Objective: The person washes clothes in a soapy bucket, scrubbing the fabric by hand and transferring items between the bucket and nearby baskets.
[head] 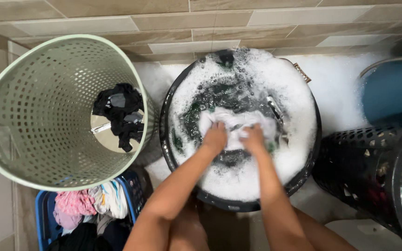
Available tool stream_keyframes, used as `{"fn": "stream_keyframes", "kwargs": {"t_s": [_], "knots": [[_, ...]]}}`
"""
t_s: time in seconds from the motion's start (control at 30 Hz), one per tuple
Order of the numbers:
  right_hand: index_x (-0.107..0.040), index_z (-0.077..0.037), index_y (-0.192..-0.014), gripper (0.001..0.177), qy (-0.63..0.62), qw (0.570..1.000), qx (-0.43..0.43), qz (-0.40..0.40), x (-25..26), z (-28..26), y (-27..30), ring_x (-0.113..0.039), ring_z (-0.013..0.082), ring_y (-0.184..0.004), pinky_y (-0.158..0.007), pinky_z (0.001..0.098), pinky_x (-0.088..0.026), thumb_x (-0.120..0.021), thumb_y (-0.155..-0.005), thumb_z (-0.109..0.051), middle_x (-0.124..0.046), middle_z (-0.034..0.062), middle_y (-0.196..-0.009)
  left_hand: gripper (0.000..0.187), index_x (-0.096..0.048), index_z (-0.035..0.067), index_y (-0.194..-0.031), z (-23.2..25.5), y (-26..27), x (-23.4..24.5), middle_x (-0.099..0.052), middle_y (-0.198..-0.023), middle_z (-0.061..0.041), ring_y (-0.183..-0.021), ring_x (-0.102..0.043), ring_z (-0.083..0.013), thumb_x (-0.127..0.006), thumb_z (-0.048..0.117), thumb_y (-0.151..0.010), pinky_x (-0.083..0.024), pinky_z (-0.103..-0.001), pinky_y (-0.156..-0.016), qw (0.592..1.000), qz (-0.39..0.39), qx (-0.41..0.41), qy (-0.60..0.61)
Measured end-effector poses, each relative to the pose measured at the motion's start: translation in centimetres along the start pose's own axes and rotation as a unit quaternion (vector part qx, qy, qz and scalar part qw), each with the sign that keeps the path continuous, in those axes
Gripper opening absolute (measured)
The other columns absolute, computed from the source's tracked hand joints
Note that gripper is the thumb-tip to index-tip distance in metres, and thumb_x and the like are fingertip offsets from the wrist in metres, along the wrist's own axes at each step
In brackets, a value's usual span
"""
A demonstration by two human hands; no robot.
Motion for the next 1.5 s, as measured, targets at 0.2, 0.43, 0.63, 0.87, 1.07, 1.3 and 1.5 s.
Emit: {"fn": "stream_keyframes", "kwargs": {"t_s": [0.2, 0.43, 0.63, 0.87, 1.07, 1.3, 1.5], "knots": [[-0.065, -0.01, -0.123, 0.045, -0.066, 0.995, -0.07, 0.003, -4.4, -0.8, -0.7, -0.058, 0.0266, -0.11, -0.092, 0.04, -0.047, -0.08, -0.083, -0.021, -0.056, 0.015, -0.128, 0.055, -0.064, 0.01, -0.133, -1.9, -0.3, -8.1, -0.048, -0.154, -0.013, -0.141, -0.046, -0.0333, -0.052, 0.026, -0.082, -0.041, -0.059, -0.113, 0.991, 0.017, -0.081, -0.105], [-0.065, -0.006, -0.117, 0.045, -0.362, 0.931, 0.004, 0.037, 5.5, 3.6, 2.4, -0.067, 0.0178, -0.088, -0.074, 0.0318, -0.055, -0.082, -0.077, -0.015, -0.07, 0.0092, -0.104, 0.029, -0.08, 0.017, -0.103, -8.2, 4.6, 8.3, -0.07, -0.108, -0.012, -0.096, -0.067, -0.027, -0.068, 0.003, -0.081, -0.057, -0.039, -0.088, 0.928, 0.154, 0.0, 0.34], [-0.073, -0.003, -0.102, 0.025, -0.316, 0.895, 0.24, 0.202, 28.3, -8.0, 24.7, -0.068, 0.016, -0.088, -0.07, 0.0308, -0.053, -0.083, -0.083, -0.015, -0.072, 0.0082, -0.101, 0.022, -0.077, 0.012, -0.113, -2.9, 16.0, 33.6, -0.074, -0.103, -0.009, -0.088, -0.072, -0.0216, -0.076, 0.016, -0.091, -0.058, -0.03, -0.076, 0.827, 0.315, -0.126, 0.448], [-0.048, -0.012, -0.147, 0.081, -0.095, 0.907, 0.303, 0.276, 29.0, -17.6, 24.1, -0.063, 0.0369, -0.108, -0.088, 0.0456, -0.053, -0.081, -0.073, -0.011, -0.061, 0.0193, -0.122, 0.056, -0.044, 0.012, -0.145, 1.8, 15.9, 34.9, -0.076, -0.113, -0.01, -0.099, -0.074, -0.0226, -0.068, 0.018, -0.095, -0.059, -0.031, -0.088, 0.719, 0.159, -0.166, 0.656], [-0.069, -0.01, -0.125, 0.05, -0.085, 0.98, 0.092, 0.154, 9.7, -8.0, 5.9, -0.064, 0.0299, -0.105, -0.089, 0.0415, -0.052, -0.077, -0.076, -0.003, -0.064, 0.0137, -0.109, 0.048, -0.053, 0.009, -0.138, -1.8, 4.8, 15.3, -0.065, -0.132, -0.013, -0.121, -0.058, -0.0371, -0.061, 0.026, -0.093, -0.047, -0.05, -0.102, 0.954, 0.119, 0.075, 0.263], [-0.069, -0.009, -0.117, 0.042, -0.097, 0.992, -0.079, 0.022, -6.4, 1.4, -2.2, -0.064, 0.0235, -0.101, -0.087, 0.0361, -0.053, -0.075, -0.076, 0.0, -0.066, 0.0093, -0.106, 0.086, -0.03, 0.011, -0.157, -0.7, 5.1, 2.8, -0.032, -0.161, -0.017, -0.156, -0.012, -0.0407, -0.065, 0.051, -0.089, -0.013, -0.061, -0.124, 0.991, -0.103, -0.034, 0.074], [-0.069, -0.007, -0.111, 0.036, -0.239, 0.969, -0.021, 0.059, -2.6, -1.2, -0.5, -0.064, 0.018, -0.099, -0.085, 0.0314, -0.054, -0.074, -0.076, 0.002, -0.067, 0.0055, -0.103, 0.111, -0.028, 0.01, -0.159, -5.8, 4.0, 3.0, -0.032, -0.161, -0.019, -0.152, -0.024, -0.0415, -0.085, 0.043, -0.069, -0.023, -0.056, -0.122, 0.978, -0.098, 0.026, 0.18]]}}
Point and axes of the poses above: each hand's wrist, its own y-axis away from the middle knuckle, its own x-axis out of the back of the hand, z = x × y, the point moved 5 cm from there along -y, towards the middle knuckle
